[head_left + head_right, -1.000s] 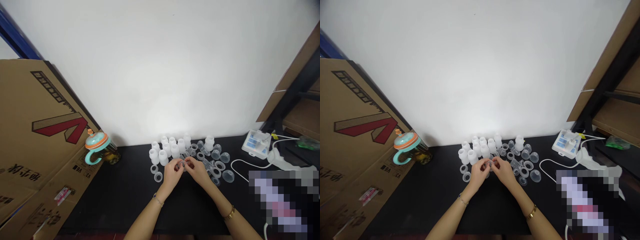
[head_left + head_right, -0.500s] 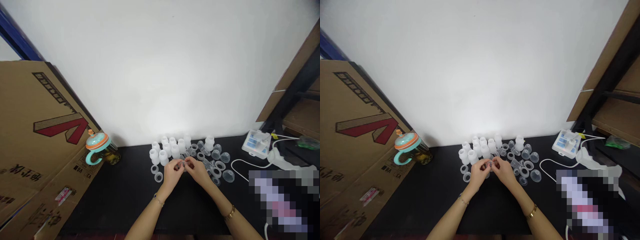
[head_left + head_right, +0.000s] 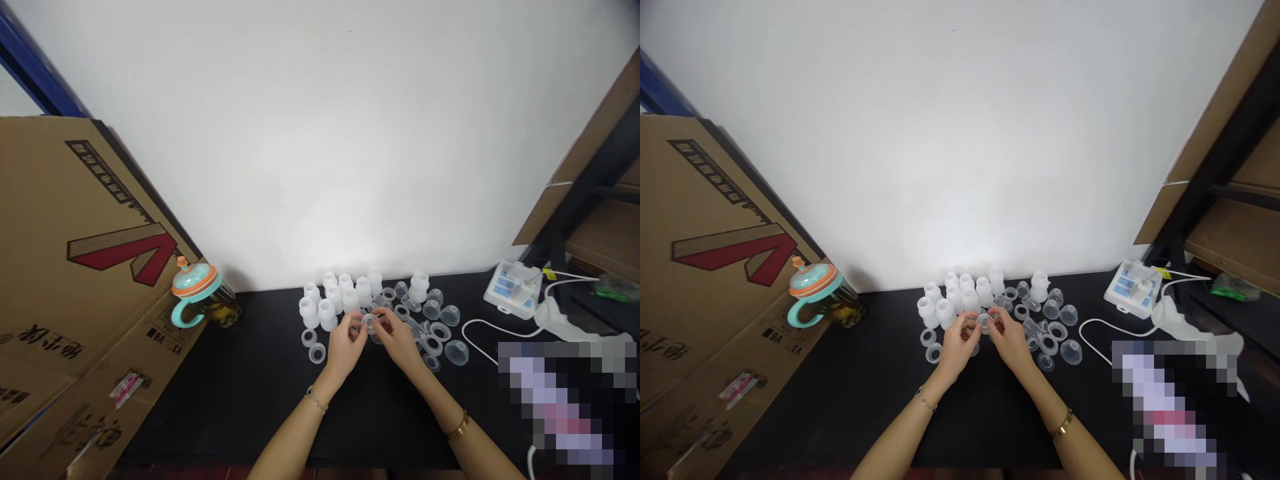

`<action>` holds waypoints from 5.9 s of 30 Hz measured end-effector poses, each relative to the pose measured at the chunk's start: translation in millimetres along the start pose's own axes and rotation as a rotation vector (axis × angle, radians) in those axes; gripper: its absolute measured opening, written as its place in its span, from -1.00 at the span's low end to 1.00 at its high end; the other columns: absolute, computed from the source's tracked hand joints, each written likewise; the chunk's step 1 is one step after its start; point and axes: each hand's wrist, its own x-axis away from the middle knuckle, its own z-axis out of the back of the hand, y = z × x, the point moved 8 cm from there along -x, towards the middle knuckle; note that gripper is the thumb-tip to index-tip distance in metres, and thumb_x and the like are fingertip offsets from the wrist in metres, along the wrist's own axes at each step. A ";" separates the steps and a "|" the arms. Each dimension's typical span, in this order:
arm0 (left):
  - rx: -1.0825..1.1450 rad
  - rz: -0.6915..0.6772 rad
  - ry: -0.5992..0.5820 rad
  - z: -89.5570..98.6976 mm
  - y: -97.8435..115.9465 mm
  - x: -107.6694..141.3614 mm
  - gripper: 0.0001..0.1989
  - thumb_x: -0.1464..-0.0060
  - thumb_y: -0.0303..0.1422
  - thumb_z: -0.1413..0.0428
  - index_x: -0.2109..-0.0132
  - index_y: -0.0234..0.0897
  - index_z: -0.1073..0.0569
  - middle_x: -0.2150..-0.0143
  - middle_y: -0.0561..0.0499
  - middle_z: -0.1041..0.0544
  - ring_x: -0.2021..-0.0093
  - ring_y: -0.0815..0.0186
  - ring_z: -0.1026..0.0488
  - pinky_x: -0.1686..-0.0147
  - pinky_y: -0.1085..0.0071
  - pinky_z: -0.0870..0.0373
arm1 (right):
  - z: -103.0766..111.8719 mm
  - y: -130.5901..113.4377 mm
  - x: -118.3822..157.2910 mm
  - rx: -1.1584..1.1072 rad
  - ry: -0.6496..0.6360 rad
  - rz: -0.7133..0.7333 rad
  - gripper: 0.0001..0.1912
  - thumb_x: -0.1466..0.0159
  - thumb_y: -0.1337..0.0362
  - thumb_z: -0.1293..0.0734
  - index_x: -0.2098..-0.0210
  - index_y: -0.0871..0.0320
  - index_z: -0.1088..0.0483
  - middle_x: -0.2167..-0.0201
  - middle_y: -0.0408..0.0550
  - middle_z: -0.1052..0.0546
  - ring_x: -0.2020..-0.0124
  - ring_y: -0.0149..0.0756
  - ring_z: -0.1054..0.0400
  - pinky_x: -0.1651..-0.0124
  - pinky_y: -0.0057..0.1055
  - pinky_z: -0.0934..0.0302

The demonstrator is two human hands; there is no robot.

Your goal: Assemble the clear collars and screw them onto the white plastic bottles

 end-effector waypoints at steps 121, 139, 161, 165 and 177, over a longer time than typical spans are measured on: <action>-0.223 -0.124 -0.015 2.9 4.5 -0.1 -0.65 -0.30 -0.20 -0.04 0.20 -0.29 -0.66 0.63 0.12 -0.34 0.58 0.42 -0.20 0.51 0.48 -0.14 | -6.5 -19.1 4.1 0.215 -0.092 0.099 -0.86 -0.32 0.16 -0.24 0.27 0.06 -0.38 0.50 -0.14 -0.57 0.49 -0.25 -0.46 0.41 -0.41 -0.23; -0.249 -0.120 -0.013 2.9 3.6 0.5 -0.67 -0.30 -0.22 -0.05 0.12 -0.26 -0.67 0.62 0.10 -0.39 0.58 0.40 -0.26 0.49 0.49 -0.17 | -5.9 -20.2 3.8 0.263 -0.109 0.118 -0.84 -0.33 0.15 -0.23 0.31 0.06 -0.37 0.52 -0.16 -0.53 0.49 -0.26 -0.42 0.40 -0.42 -0.18; -0.424 -0.199 0.008 2.0 6.1 2.7 -0.69 -0.30 -0.29 -0.04 0.03 -0.23 -0.65 0.45 -0.03 -0.62 0.51 0.31 -0.47 0.43 0.45 -0.31 | -4.0 -21.6 2.8 0.311 -0.122 0.141 -0.82 -0.32 0.14 -0.22 0.30 0.06 -0.40 0.48 -0.10 -0.59 0.46 -0.22 -0.46 0.37 -0.39 -0.22; -0.408 -0.199 0.018 1.8 9.7 4.8 -0.71 -0.31 -0.30 -0.02 0.04 -0.21 -0.64 0.38 -0.02 -0.65 0.48 0.32 -0.50 0.41 0.45 -0.34 | -3.9 -20.8 3.2 0.303 -0.101 0.132 -0.81 -0.33 0.13 -0.22 0.28 0.06 -0.39 0.48 -0.12 -0.58 0.47 -0.23 -0.45 0.39 -0.40 -0.21; -0.284 -0.091 0.075 -1.0 11.4 11.3 -0.74 -0.35 -0.24 0.03 -0.06 -0.24 -0.41 0.23 0.00 -0.60 0.39 0.31 -0.53 0.37 0.42 -0.38 | -0.4 -24.2 5.1 0.243 -0.055 0.082 -0.73 -0.34 0.13 -0.19 0.08 0.08 -0.41 0.47 -0.11 -0.59 0.51 -0.23 -0.45 0.42 -0.39 -0.23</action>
